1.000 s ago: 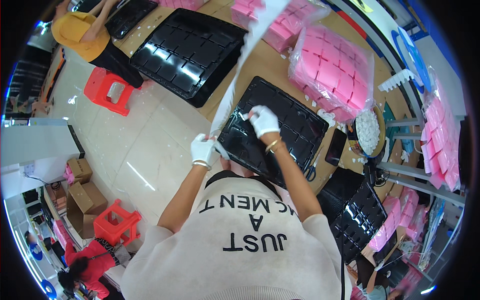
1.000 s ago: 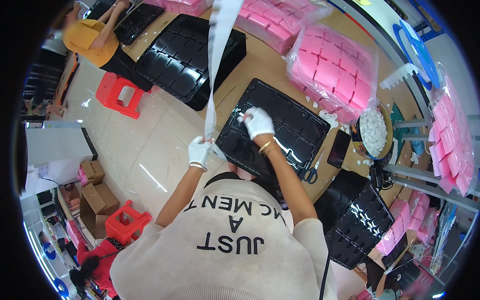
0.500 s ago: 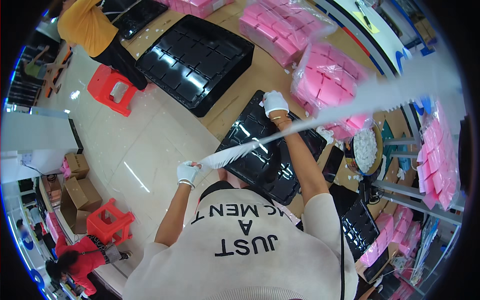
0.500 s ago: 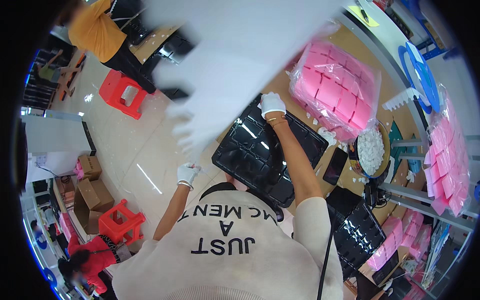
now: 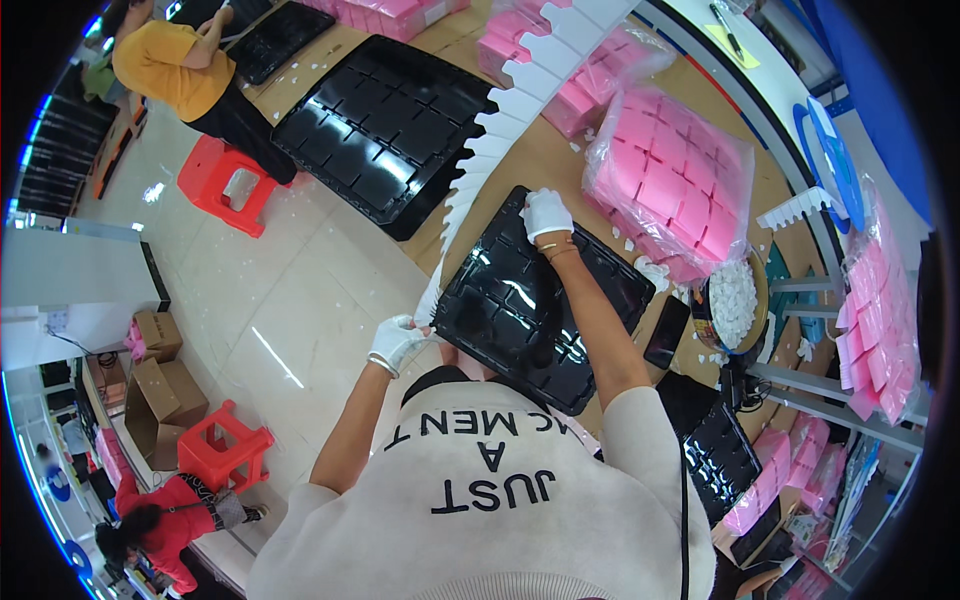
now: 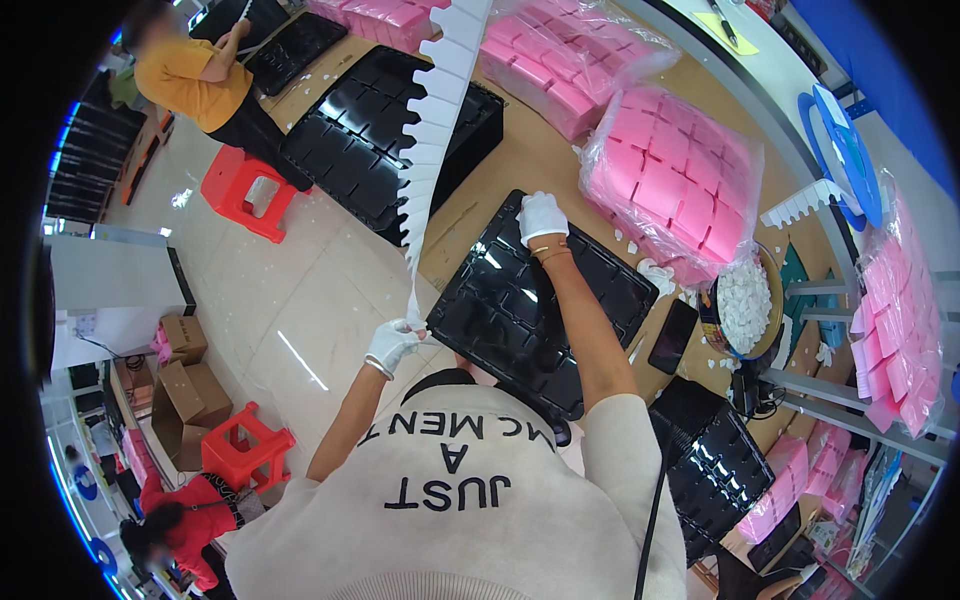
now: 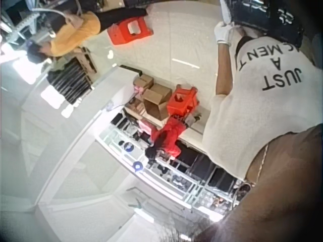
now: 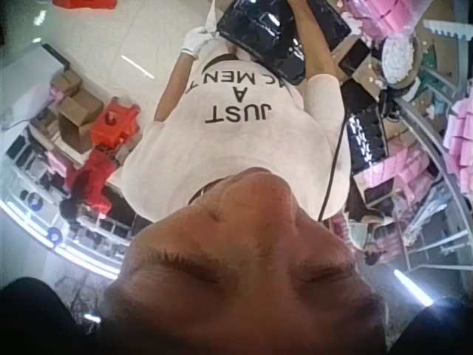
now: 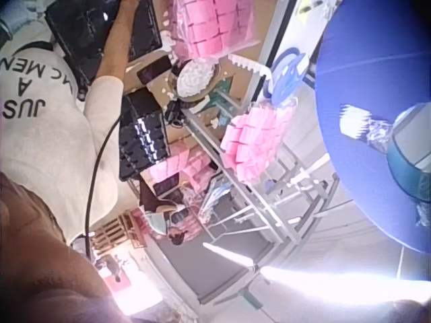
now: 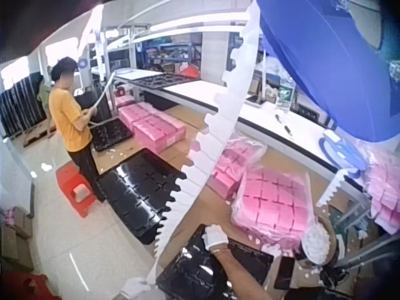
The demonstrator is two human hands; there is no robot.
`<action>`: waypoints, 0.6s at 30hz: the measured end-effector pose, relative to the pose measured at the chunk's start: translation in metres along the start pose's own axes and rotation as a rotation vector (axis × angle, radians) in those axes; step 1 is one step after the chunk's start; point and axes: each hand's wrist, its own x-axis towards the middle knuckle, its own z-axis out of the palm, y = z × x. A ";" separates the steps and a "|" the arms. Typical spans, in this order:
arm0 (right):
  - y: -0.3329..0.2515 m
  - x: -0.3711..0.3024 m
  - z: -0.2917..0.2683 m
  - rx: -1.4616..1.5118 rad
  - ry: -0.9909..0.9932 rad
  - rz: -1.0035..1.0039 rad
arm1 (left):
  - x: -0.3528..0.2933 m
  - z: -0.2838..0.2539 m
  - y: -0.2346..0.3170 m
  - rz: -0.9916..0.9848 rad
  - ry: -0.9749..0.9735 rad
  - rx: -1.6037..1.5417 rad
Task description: The person assembles foam inserts into plastic trays, then applies tape to the trays with scissors.
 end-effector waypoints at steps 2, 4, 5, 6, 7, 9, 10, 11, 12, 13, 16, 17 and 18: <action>-0.001 0.000 0.001 0.006 0.007 0.011 | -0.003 0.008 0.011 -0.020 -0.005 -0.008; -0.001 -0.002 0.001 0.010 0.015 0.022 | -0.003 0.011 0.012 -0.038 -0.012 -0.016; -0.001 -0.003 0.002 0.018 0.035 0.029 | 0.000 0.012 0.006 -0.030 -0.021 0.011; 0.000 -0.005 0.002 0.026 0.054 0.037 | 0.003 0.013 0.001 -0.022 -0.032 0.039; -0.002 -0.010 0.001 -0.041 0.007 0.019 | 0.007 0.015 -0.007 -0.022 -0.040 0.042; -0.029 -0.029 -0.004 -0.141 -0.020 -0.117 | 0.013 0.011 -0.017 -0.052 -0.047 -0.106; -0.047 -0.048 -0.006 0.034 0.010 -0.153 | 0.012 0.011 -0.019 -0.054 -0.043 -0.114; -0.061 -0.066 -0.001 0.163 0.071 -0.123 | 0.011 0.014 -0.017 -0.060 -0.038 -0.139; -0.078 -0.088 -0.004 0.313 0.146 -0.074 | 0.008 0.013 -0.017 -0.069 -0.023 -0.169; -0.090 -0.106 -0.007 0.418 0.096 -0.070 | 0.007 0.013 -0.014 -0.076 -0.016 -0.173; -0.117 -0.160 -0.010 0.734 -0.116 0.135 | 0.002 0.017 0.000 -0.040 0.002 -0.131; -0.126 -0.170 -0.030 0.781 -0.258 0.230 | -0.003 0.019 0.006 -0.052 -0.039 -0.195; -0.123 -0.181 -0.025 0.795 -0.304 0.245 | -0.003 0.022 0.012 -0.059 -0.090 -0.251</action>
